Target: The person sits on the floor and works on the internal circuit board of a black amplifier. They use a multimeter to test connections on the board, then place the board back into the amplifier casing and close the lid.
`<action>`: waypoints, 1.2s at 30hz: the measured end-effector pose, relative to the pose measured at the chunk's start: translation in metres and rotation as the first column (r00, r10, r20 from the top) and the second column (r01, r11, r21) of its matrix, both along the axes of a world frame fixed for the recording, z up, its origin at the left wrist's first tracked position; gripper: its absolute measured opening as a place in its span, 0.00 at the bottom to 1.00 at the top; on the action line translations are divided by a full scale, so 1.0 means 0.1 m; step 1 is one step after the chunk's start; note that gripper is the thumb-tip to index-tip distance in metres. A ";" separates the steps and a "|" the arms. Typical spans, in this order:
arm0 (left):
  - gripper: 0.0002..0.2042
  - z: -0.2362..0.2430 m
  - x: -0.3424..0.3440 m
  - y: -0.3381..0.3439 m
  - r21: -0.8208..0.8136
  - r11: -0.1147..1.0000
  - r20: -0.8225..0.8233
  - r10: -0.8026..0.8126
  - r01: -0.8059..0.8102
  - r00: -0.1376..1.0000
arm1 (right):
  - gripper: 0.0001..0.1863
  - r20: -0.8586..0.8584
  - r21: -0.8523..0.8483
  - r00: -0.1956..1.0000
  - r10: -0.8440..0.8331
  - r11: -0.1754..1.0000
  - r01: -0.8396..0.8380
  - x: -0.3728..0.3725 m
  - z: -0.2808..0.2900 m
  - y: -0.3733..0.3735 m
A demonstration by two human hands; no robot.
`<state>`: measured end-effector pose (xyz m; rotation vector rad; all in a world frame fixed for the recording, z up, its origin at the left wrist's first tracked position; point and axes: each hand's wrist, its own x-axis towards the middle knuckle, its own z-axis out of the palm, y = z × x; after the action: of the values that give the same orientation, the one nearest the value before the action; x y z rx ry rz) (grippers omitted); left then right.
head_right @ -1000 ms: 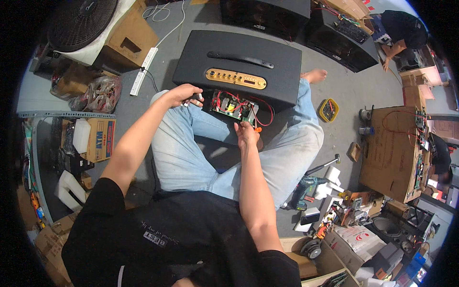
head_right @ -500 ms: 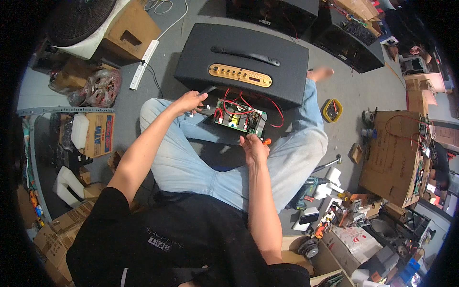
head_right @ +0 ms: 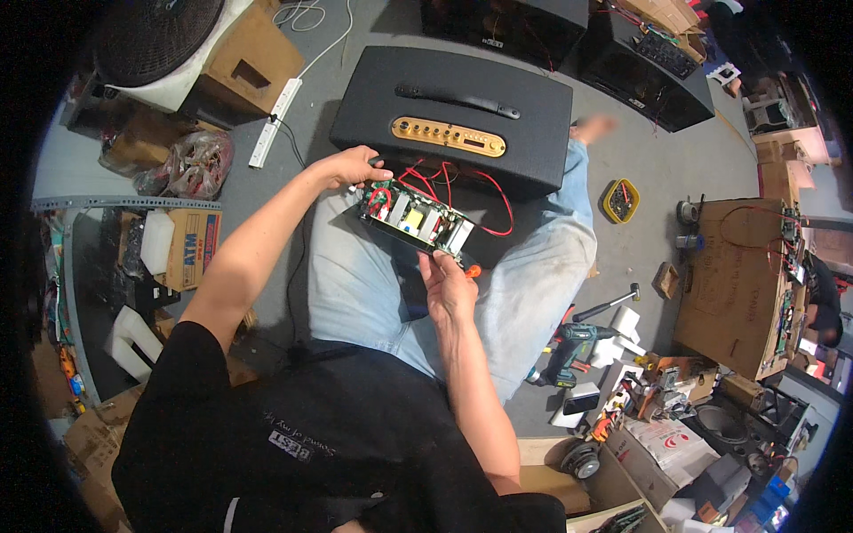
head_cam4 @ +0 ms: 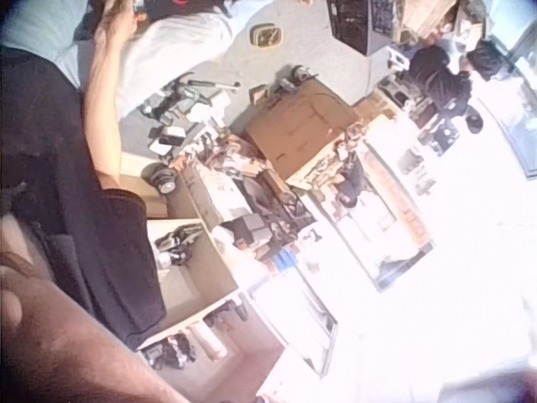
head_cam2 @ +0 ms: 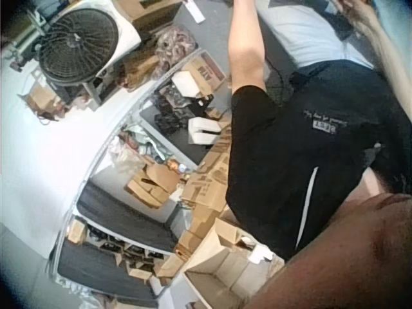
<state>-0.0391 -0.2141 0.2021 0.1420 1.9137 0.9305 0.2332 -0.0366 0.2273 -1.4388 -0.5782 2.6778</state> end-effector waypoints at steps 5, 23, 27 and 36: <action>0.18 0.04 -0.05 0.10 0.057 0.996 -0.017 0.063 -0.062 0.998 | 0.07 -0.024 0.065 0.997 -0.077 0.995 0.078 -0.07 -0.07 0.08; 0.14 -0.66 0.87 0.44 0.227 0.689 -0.114 0.721 -0.689 0.684 | 0.07 -0.041 0.383 0.998 -0.043 0.922 0.055 -0.09 -0.56 0.37; 0.13 -0.69 0.93 0.51 0.240 0.609 -0.082 0.789 -0.756 0.609 | 0.07 -0.035 0.406 0.997 -0.063 0.911 0.072 -0.10 -0.56 0.28; 0.15 -1.28 0.88 0.38 0.335 0.617 -0.138 0.780 -0.712 0.610 | 0.07 0.054 0.472 0.993 0.105 0.873 -0.118 -0.02 -0.50 0.31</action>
<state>0.0493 -0.1761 0.0745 -0.4756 2.1233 1.8108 0.2316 -0.0058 0.1775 -1.3267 -1.2524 2.3474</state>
